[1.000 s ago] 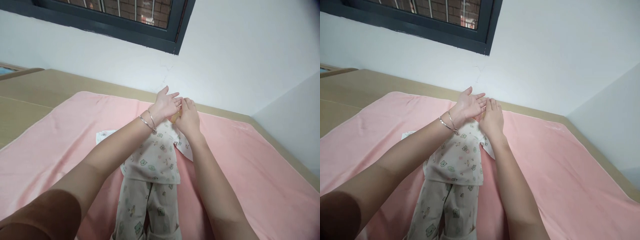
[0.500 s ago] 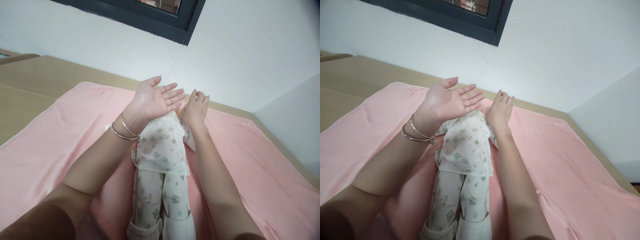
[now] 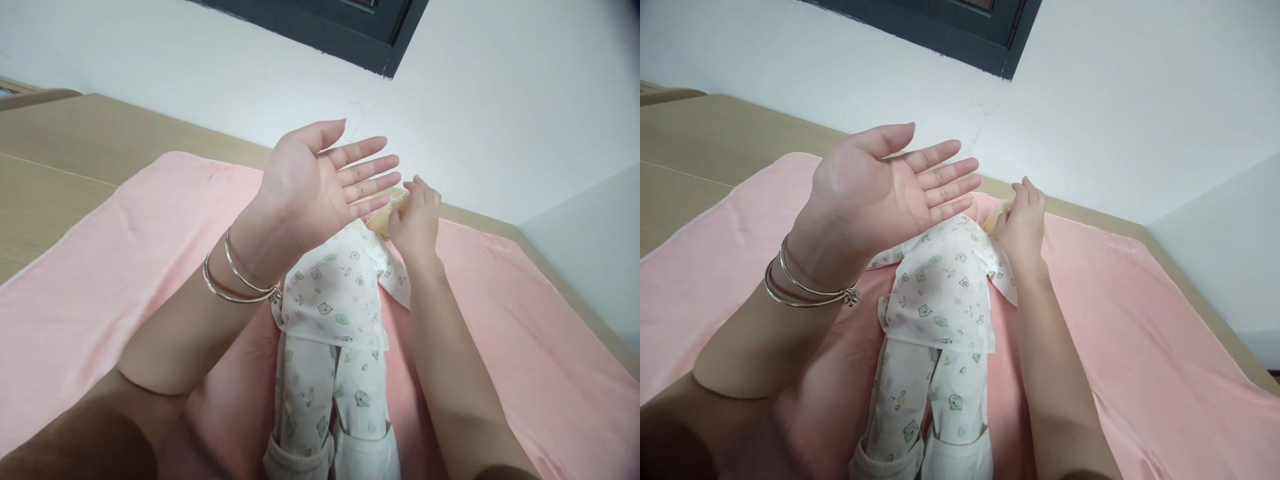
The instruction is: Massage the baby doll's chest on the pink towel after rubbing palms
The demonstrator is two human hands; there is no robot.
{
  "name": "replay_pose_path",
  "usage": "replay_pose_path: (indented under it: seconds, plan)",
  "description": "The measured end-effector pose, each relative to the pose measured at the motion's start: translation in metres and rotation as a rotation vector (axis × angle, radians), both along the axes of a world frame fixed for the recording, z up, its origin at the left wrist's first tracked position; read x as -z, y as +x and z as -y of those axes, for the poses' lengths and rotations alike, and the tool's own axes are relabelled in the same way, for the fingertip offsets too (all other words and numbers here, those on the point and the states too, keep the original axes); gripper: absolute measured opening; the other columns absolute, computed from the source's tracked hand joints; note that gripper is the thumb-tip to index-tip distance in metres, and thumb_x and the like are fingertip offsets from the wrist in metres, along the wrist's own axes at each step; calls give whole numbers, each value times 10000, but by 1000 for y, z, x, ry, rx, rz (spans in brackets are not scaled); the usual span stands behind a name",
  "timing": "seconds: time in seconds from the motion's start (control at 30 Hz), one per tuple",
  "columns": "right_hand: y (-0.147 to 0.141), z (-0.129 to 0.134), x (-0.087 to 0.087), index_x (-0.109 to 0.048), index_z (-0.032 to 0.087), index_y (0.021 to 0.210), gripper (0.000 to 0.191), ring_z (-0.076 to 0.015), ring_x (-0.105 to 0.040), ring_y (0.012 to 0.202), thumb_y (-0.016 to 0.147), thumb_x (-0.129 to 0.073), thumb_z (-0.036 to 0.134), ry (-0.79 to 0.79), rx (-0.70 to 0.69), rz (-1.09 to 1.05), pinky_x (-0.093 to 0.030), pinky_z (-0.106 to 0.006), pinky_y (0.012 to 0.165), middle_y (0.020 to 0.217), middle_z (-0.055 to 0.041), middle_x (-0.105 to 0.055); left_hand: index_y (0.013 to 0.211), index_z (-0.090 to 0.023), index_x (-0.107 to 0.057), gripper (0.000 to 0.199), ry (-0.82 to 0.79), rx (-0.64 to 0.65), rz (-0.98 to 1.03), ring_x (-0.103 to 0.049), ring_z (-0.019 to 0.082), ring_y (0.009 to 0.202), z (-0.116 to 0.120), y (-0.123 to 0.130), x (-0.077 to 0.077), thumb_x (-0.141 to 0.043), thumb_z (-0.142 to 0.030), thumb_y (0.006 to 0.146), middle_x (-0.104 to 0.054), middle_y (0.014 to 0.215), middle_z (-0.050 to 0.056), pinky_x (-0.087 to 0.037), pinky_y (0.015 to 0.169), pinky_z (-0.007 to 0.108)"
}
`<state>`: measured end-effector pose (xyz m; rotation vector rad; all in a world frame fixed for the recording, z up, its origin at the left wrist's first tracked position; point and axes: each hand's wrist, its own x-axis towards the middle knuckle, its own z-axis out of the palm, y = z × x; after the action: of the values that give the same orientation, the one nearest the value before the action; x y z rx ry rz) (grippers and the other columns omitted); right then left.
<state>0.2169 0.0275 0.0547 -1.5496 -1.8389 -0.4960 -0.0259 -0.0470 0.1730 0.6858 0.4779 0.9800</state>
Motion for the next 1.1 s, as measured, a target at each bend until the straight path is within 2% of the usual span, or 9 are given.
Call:
replay_pose_path:
  seconds: [0.2,0.43,0.57,0.67,0.73,0.83,0.93,1.0,1.1]
  plan:
    - [-4,-1,2,-465,81,1413,588,-345,-354,1385,830,-391,69,-21,136,-3,-369,-591,1134,1525,-213,-428,1431,-158,-453,560,80,9,-93,-445,260,1474,0,6,8,-282,-422,967,-628,1387,101,-444,1182,441]
    - [-16,2,0,-362,81,1516,632,-356,-349,1394,887,-383,138,-104,144,29,-369,-578,1139,1530,-187,-442,1409,-204,-494,543,134,-77,-236,-337,311,1527,5,13,8,-250,-400,965,-618,1405,78,-440,1161,575]
    - [-31,10,-2,-301,82,1553,634,-382,-252,1489,940,-388,220,-176,174,115,-250,-643,1184,1613,-213,-318,1399,-197,-501,535,103,-30,-183,-386,289,1506,6,13,8,-280,-409,960,-630,1392,84,-456,1167,527]
    - [-41,20,-8,-234,12,1567,686,-393,-139,1542,938,-416,217,-247,207,142,-208,-642,1204,1646,-258,-215,1412,-193,-492,537,51,-32,-163,-437,267,1480,3,15,11,-306,-402,954,-623,1406,94,-442,1197,476]
    - [-47,28,-16,-299,-27,1535,665,-414,-92,1552,932,-444,214,-306,211,126,-179,-636,1219,1648,-276,-188,1433,-199,-475,549,6,-65,-188,-415,261,1495,1,17,15,-319,-404,948,-584,1456,99,-402,1232,457]
    - [-60,45,-32,-487,30,1443,527,-417,-154,1545,977,-405,264,-359,84,-37,-185,-650,1223,1637,-241,-262,1470,-208,-432,581,-52,-104,-223,-321,258,1543,1,22,17,-345,-424,938,-485,1552,107,-327,1275,439]
    - [-80,71,-45,-442,125,1497,565,-330,-306,1516,1053,-259,423,-432,-212,-392,-290,-596,1225,1613,-170,-358,1523,-195,-349,616,-86,-92,-175,-215,257,1569,9,24,12,-283,-433,959,-413,1603,97,-294,1261,459]
    - [-94,94,-52,-300,212,1580,634,-290,-235,1551,1051,-237,555,-462,-362,-579,-272,-577,1248,1656,-98,-294,1552,-207,-284,636,-63,-36,-115,-134,257,1566,18,21,4,-116,-435,983,-412,1600,49,-288,1214,516]
    - [-111,133,-62,-132,296,1624,725,-268,36,1585,1021,-281,671,-406,-467,-622,-130,-577,1289,1715,-1,-55,1572,-235,-240,702,42,33,-23,-118,248,1550,31,18,-7,-9,-545,986,-448,1573,17,-296,1188,519]
